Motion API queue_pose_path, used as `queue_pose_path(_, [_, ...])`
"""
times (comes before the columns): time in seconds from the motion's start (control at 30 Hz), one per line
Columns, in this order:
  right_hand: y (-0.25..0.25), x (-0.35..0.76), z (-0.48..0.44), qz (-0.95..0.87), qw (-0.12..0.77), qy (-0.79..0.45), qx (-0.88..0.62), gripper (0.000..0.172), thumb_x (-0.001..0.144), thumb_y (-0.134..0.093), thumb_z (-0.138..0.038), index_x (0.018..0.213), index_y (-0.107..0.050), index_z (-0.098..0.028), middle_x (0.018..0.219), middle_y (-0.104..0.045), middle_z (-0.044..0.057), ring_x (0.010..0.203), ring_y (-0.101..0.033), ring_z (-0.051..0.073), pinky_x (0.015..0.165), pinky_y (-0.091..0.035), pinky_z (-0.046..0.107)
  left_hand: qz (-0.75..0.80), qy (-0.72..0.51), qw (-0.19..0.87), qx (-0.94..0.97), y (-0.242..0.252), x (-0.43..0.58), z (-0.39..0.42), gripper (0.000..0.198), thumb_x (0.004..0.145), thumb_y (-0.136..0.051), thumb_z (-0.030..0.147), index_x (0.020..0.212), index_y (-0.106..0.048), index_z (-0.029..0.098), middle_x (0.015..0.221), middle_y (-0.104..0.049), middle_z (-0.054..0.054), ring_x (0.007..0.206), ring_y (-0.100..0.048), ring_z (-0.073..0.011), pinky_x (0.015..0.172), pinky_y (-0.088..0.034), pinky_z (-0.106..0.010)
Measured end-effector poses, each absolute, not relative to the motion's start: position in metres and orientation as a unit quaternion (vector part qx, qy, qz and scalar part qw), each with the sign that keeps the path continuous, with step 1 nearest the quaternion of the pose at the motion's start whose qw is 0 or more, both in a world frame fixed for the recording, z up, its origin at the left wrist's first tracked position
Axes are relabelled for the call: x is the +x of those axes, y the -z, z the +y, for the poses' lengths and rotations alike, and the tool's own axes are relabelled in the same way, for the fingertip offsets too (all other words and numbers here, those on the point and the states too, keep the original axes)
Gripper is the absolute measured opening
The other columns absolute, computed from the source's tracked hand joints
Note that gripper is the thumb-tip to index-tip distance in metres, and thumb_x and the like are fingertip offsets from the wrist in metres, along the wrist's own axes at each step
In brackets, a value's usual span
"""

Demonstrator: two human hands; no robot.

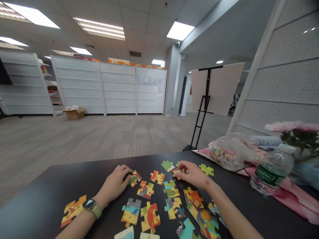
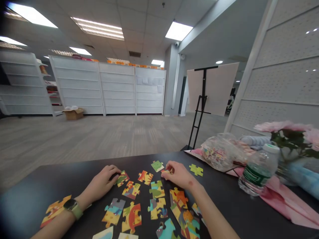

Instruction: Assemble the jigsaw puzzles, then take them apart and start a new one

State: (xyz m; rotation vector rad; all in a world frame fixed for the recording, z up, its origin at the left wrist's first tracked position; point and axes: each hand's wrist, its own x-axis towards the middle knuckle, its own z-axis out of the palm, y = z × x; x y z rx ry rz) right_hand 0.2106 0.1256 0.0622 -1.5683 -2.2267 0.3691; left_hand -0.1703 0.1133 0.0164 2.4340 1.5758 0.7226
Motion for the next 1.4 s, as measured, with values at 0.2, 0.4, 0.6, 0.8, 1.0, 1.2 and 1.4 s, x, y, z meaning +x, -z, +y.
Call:
queue_pose_path(0.2, [-0.038,0.237,0.149,-0.775,0.185,-0.128,-0.59,0.038,0.08,-0.067,-0.026,0.117,-0.07,-0.02,0.129,-0.068,0.011,0.121,-0.059,0.029,0.106,-0.04,0.04,0.517,-0.229,0.083,0.821,-0.011,-0.174,0.117,0.029,0.1,-0.042,0.037,0.11,-0.067,0.026,0.114,-0.064,-0.006,0.105,-0.058,-0.026,0.092,-0.049,-0.041])
queue_pose_path(0.4, [-0.023,0.256,0.157,-0.737,0.186,-0.115,-0.639,0.049,0.079,-0.071,-0.03,0.127,-0.066,-0.019,0.124,-0.068,0.013,0.119,-0.06,0.031,0.103,-0.041,0.039,0.51,-0.222,0.082,0.827,-0.008,-0.177,0.12,0.029,0.101,-0.041,0.039,0.111,-0.066,0.027,0.115,-0.063,-0.005,0.107,-0.057,-0.026,0.094,-0.048,-0.041])
queue_pose_path(0.6, [-0.031,0.257,0.156,-0.679,0.248,-0.07,-0.688,0.057,0.072,-0.072,-0.021,0.127,-0.06,-0.013,0.117,-0.067,0.015,0.111,-0.061,0.031,0.097,-0.043,0.04,0.506,-0.225,0.078,0.829,-0.007,-0.178,0.12,0.028,0.101,-0.043,0.04,0.11,-0.066,0.027,0.114,-0.064,-0.004,0.107,-0.059,-0.0253,0.093,-0.049,-0.039])
queue_pose_path(0.8, [-0.045,0.247,0.149,-0.697,0.324,-0.059,-0.637,0.024,0.082,-0.063,-0.029,0.104,-0.066,-0.019,0.084,-0.068,0.002,0.079,-0.064,0.019,0.076,-0.049,0.029,0.504,-0.23,0.083,0.828,-0.005,-0.179,0.121,0.026,0.101,-0.044,0.039,0.108,-0.067,0.029,0.115,-0.065,-0.003,0.107,-0.059,-0.0252,0.092,-0.05,-0.038])
queue_pose_path(1.0, [-0.045,0.245,0.15,-0.719,0.362,-0.047,-0.591,0.02,0.087,-0.057,-0.032,0.097,-0.069,-0.02,0.073,-0.068,0.001,0.069,-0.064,0.019,0.069,-0.05,0.03,0.498,-0.227,0.085,0.833,-0.004,-0.179,0.122,0.029,0.101,-0.043,0.041,0.11,-0.066,0.027,0.115,-0.064,-0.005,0.106,-0.059,-0.0254,0.093,-0.049,-0.04])
queue_pose_path(1.2, [-0.05,0.255,0.15,-0.725,0.357,-0.011,-0.589,0.023,0.091,-0.056,-0.037,0.097,-0.073,-0.021,0.094,-0.074,0.007,0.092,-0.067,0.025,0.087,-0.05,0.035,0.493,-0.232,0.08,0.835,-0.003,-0.18,0.123,0.029,0.101,-0.044,0.041,0.11,-0.067,0.027,0.114,-0.065,-0.005,0.105,-0.059,-0.0255,0.093,-0.05,-0.04])
queue_pose_path(1.4, [-0.037,0.295,0.161,-0.655,0.315,-0.016,-0.686,0.039,0.091,-0.046,-0.024,0.122,-0.068,-0.013,0.118,-0.073,0.016,0.11,-0.067,0.029,0.099,-0.046,0.04,0.496,-0.227,0.088,0.834,-0.006,-0.18,0.122,0.03,0.101,-0.043,0.041,0.111,-0.067,0.026,0.117,-0.064,-0.005,0.108,-0.058,-0.0258,0.095,-0.049,-0.041])
